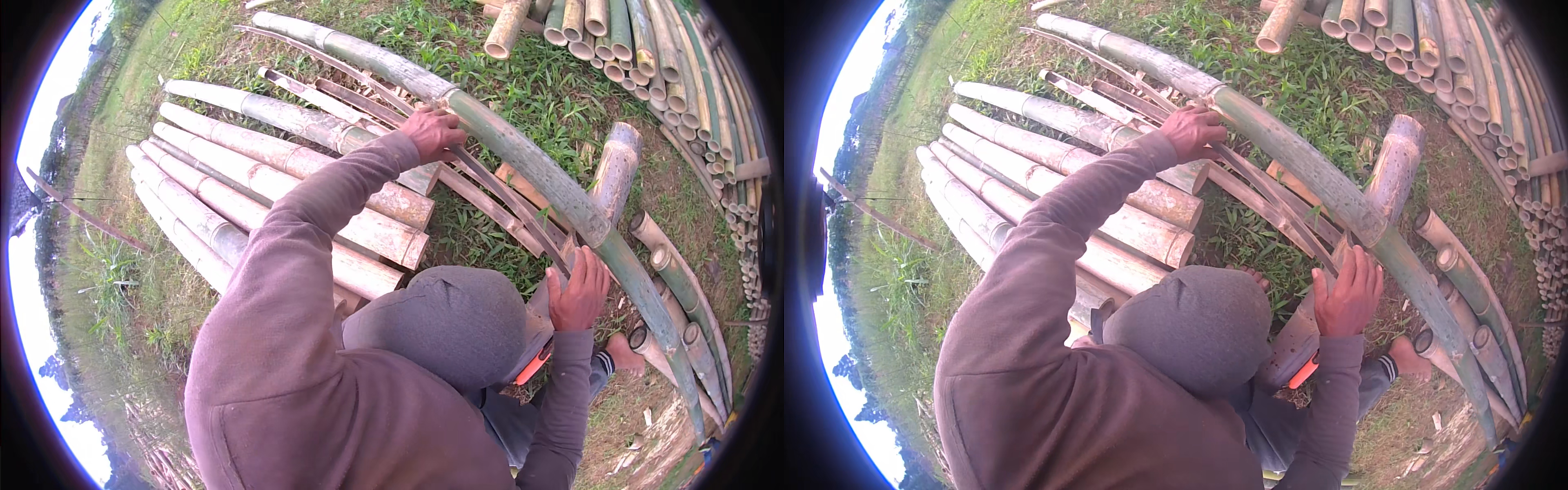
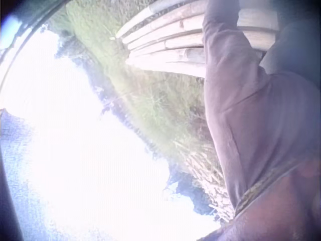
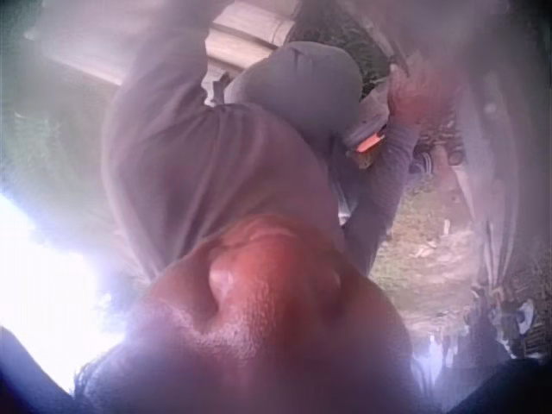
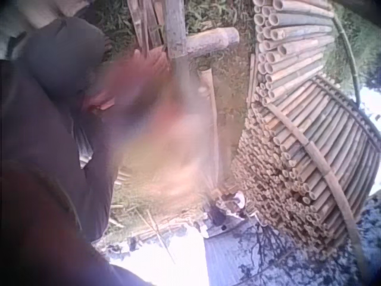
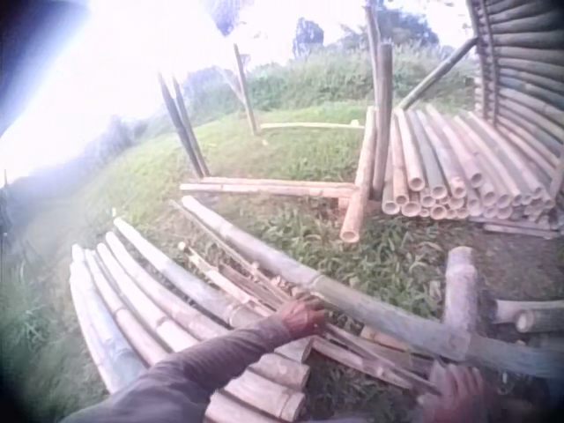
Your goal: The person sits on the ground and uses a hand saw to split a long bamboo pole into thin strips. They repeatedly position the bamboo on a wooden support, saw through it, and place the resulting strips aside.
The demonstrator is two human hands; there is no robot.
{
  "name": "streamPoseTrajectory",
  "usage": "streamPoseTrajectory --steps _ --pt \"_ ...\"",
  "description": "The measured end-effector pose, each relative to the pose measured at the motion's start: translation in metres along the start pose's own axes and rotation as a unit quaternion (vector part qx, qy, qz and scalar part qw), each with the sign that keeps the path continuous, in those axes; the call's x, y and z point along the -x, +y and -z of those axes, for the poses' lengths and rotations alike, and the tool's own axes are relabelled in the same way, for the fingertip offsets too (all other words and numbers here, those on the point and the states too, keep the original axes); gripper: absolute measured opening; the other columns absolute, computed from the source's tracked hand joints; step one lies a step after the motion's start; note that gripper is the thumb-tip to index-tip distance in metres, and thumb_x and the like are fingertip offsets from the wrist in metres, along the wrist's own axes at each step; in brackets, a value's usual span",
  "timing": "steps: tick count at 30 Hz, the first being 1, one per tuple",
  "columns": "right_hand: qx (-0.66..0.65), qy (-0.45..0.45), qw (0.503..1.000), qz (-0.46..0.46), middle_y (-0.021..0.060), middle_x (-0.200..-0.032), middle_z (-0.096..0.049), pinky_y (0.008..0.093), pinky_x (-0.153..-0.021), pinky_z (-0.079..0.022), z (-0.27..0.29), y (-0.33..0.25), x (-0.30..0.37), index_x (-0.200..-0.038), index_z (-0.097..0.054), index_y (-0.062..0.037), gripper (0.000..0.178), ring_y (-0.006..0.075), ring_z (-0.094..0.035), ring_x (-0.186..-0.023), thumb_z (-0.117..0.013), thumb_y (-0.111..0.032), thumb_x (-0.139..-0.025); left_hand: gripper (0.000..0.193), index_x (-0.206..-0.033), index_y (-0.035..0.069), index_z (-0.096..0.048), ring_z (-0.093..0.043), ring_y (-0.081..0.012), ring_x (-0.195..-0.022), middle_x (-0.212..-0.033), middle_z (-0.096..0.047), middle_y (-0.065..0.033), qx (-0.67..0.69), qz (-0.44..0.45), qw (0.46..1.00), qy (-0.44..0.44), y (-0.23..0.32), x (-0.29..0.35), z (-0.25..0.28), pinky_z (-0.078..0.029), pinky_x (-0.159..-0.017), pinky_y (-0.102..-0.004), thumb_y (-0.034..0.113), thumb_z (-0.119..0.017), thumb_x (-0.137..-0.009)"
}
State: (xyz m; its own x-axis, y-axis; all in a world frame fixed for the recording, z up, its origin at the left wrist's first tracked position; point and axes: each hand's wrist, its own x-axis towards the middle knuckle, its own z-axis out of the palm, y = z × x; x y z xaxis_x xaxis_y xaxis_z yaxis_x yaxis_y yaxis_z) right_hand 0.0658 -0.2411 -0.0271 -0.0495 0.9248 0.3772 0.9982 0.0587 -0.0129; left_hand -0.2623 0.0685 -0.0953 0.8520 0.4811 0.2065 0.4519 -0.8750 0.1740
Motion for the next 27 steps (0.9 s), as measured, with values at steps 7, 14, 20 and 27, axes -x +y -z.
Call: streamPoseTrajectory --steps 7,14,20,27 --pt "-0.097 -0.13 0.982 -0.101 0.0203 -0.106 -0.071 0.0533 -0.079 -0.056 0.024 0.002 -0.019 -0.134 -0.065 -0.004 0.05 0.0457 -0.07 -0.095 -0.072 -0.037 -0.098 0.024 -0.095 0.019 -0.065 -0.07 -0.0254 -0.09 -0.092 -0.062 -0.0033 -0.002 -0.034 0.99 0.134 0.053 -0.012 0.038 -0.058 -0.071 -0.0441 0.025 -0.08 -0.078" --pt "-0.127 -0.103 0.977 -0.138 0.0209 -0.114 -0.073 0.0483 -0.086 -0.056 0.049 0.064 0.027 -0.131 -0.07 -0.0044 0.047 0.0433 -0.071 -0.101 -0.067 -0.043 -0.104 0.016 -0.086 0.019 -0.063 -0.071 -0.0242 -0.083 -0.085 -0.062 -0.001 0.007 -0.075 0.981 0.18 0.125 -0.064 0.025 -0.058 -0.071 -0.0422 0.022 -0.076 -0.076" --pt "-0.125 -0.076 0.981 -0.13 0.0191 -0.101 -0.07 0.0494 -0.076 -0.052 0.039 0.096 0.033 -0.124 -0.07 -0.0054 0.044 0.0428 -0.068 -0.09 -0.067 -0.044 -0.104 0.013 -0.082 0.017 -0.065 -0.072 -0.0262 -0.083 -0.081 -0.063 -0.0021 0.026 -0.07 0.981 0.177 0.131 -0.095 0.006 -0.059 -0.071 -0.0441 0.025 -0.074 -0.078" --pt "-0.133 -0.098 0.978 -0.129 0.0201 -0.101 -0.071 0.0502 -0.078 -0.053 0.015 0.106 0.03 -0.122 -0.07 -0.0053 0.043 0.0438 -0.069 -0.091 -0.067 -0.044 -0.103 0.014 -0.083 0.015 -0.064 -0.072 -0.0316 -0.078 -0.08 -0.064 -0.0044 0.067 -0.03 0.99 0.117 0.121 -0.095 -0.028 -0.058 -0.067 -0.0481 0.023 -0.075 -0.079"
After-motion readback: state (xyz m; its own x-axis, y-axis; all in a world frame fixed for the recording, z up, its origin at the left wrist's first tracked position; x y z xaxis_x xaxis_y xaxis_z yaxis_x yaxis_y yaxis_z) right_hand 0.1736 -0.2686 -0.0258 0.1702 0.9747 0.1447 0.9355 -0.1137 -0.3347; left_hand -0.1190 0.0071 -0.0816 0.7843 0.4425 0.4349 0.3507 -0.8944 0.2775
